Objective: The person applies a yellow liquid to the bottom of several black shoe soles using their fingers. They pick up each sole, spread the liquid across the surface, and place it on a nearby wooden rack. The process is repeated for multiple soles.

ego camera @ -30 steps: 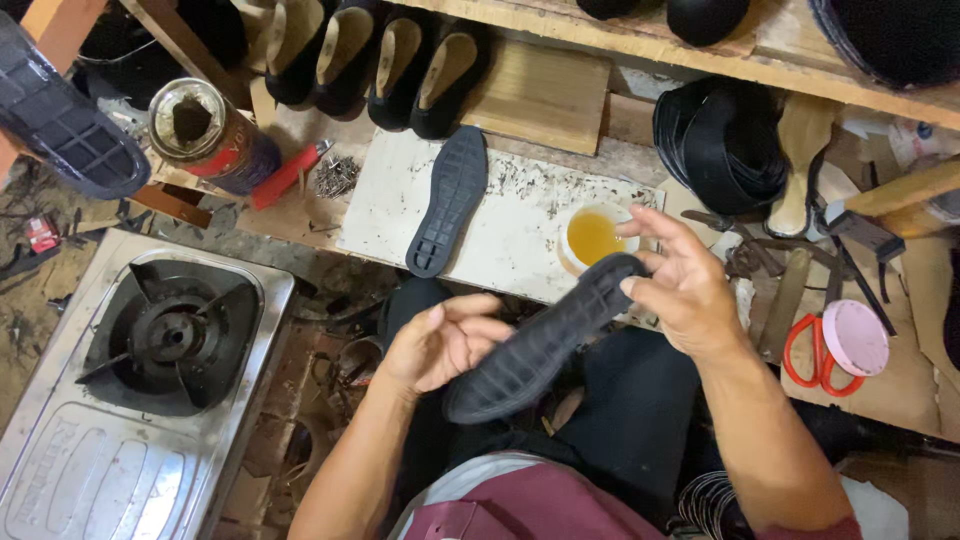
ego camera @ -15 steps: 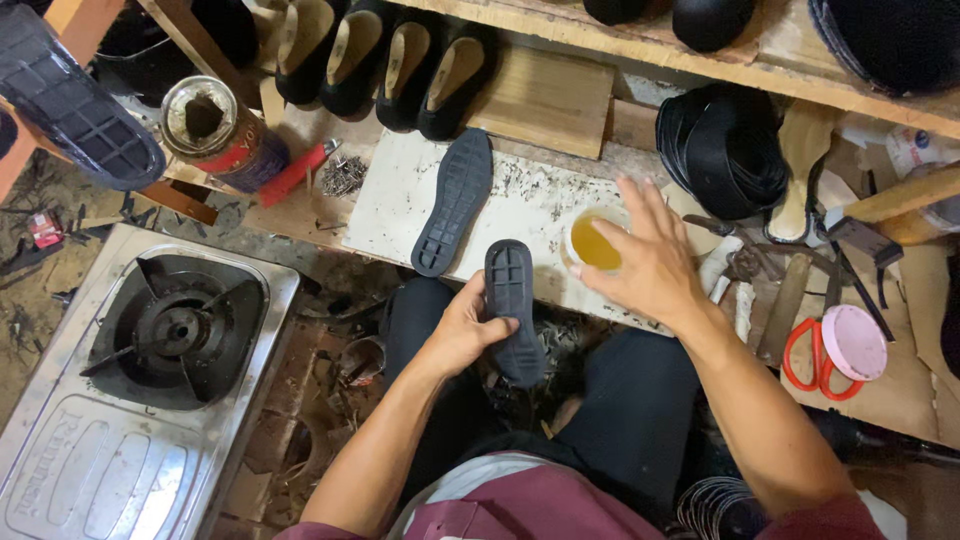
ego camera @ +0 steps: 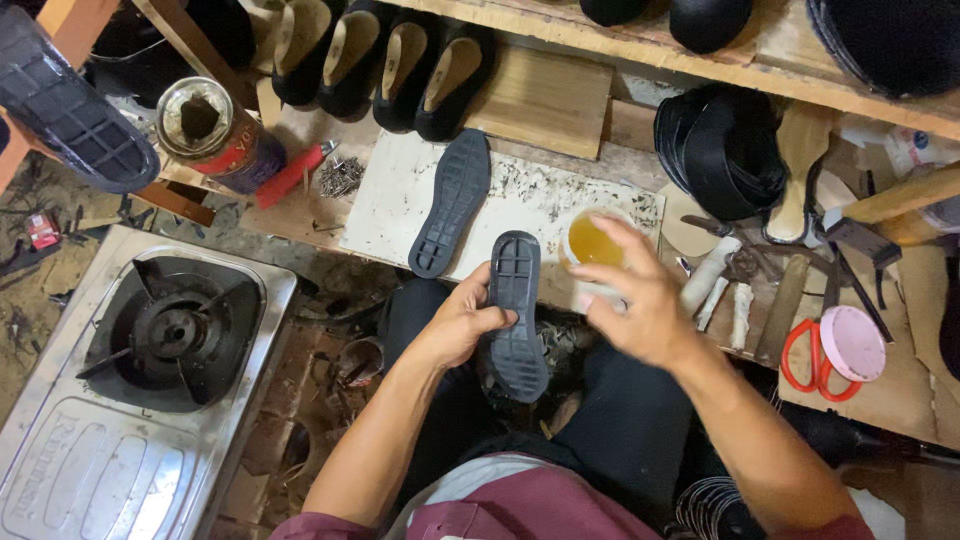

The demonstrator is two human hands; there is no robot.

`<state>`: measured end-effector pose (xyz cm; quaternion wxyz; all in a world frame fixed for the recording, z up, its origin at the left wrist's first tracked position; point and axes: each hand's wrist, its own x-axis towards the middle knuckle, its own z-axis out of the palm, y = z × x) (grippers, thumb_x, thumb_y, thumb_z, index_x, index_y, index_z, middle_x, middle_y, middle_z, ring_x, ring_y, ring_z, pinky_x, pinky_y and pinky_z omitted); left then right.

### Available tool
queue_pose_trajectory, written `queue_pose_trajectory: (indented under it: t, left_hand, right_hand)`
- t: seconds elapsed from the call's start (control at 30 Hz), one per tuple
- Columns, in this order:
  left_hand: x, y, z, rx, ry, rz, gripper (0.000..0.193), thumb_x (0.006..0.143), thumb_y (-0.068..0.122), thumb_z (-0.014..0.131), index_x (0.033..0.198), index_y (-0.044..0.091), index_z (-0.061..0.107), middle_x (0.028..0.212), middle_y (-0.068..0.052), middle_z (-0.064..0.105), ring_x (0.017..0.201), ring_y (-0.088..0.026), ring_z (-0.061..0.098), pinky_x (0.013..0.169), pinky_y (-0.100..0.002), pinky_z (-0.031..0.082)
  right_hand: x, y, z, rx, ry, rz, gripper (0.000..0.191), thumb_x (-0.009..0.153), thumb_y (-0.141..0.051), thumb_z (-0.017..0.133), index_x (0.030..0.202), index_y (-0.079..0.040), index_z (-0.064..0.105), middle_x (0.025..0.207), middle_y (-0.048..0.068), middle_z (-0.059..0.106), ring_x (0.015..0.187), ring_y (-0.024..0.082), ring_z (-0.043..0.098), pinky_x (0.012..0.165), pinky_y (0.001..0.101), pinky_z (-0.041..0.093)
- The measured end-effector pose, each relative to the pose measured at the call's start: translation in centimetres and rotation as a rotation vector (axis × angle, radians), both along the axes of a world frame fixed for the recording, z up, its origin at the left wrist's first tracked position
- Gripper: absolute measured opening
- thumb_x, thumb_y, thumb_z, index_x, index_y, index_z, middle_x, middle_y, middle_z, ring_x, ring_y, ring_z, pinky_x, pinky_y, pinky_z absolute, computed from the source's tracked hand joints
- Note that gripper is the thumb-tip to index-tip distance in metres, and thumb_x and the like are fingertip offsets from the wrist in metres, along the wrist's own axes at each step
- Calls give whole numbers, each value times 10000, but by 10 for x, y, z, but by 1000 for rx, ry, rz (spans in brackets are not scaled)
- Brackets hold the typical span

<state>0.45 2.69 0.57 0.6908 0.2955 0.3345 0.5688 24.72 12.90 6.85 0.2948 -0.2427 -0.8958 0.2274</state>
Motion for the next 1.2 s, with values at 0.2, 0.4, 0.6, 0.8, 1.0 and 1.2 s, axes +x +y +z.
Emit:
queue_pose_trajectory:
  t: [0.2, 0.4, 0.6, 0.8, 1.0, 1.2]
  left_hand:
    - [4, 0, 19, 38, -61, -31, 686, 782, -118, 579, 1447, 30, 506, 1190, -55, 681, 1053, -128, 657, 927, -279, 527]
    - [3, -6, 24, 106, 81, -110, 653, 797, -121, 605, 1431, 7, 513, 1199, -24, 645, 1065, -110, 613, 922, -274, 502]
    - [6, -6, 20, 142, 96, -71, 627, 829, -122, 611, 1432, 11, 502, 1192, -31, 648, 1043, -105, 630, 901, -276, 525]
    - [7, 1, 7, 65, 62, 96, 493, 862, -117, 633, 1343, -25, 581, 1132, -74, 710, 982, -131, 668, 879, -290, 552]
    - [9, 1, 13, 42, -7, 53, 488, 872, -100, 639, 1345, -11, 558, 1171, -66, 690, 1049, -137, 658, 968, -310, 526]
    - [6, -11, 16, 13, 20, -23, 656, 784, -123, 610, 1416, 23, 516, 1183, -46, 682, 1072, -132, 653, 961, -300, 519]
  right_hand:
    - [-19, -17, -5, 455, -60, 100, 520, 831, -52, 714, 1322, -219, 735, 1633, 173, 260, 1533, 436, 265, 1283, 564, 270]
    - [-11, 1, 5, 469, -117, -90, 591, 811, 16, 694, 1337, -254, 698, 1655, 181, 294, 1540, 457, 275, 1262, 539, 291]
    - [-20, -20, -3, 314, -78, -57, 581, 800, 81, 651, 1319, -170, 725, 1634, 244, 310, 1538, 475, 295, 1282, 543, 267]
    - [-13, -42, -8, -138, 158, 172, 441, 842, 109, 649, 1152, -192, 735, 1582, 194, 418, 1448, 369, 481, 1198, 454, 430]
    - [-19, -48, -1, -643, 253, -9, 451, 845, 53, 727, 1283, 27, 627, 1317, 137, 529, 968, 166, 678, 776, 270, 609]
    - [-19, -42, 8, -214, 101, 19, 427, 843, 76, 676, 1262, -8, 668, 1415, 189, 514, 1224, 274, 634, 980, 353, 589]
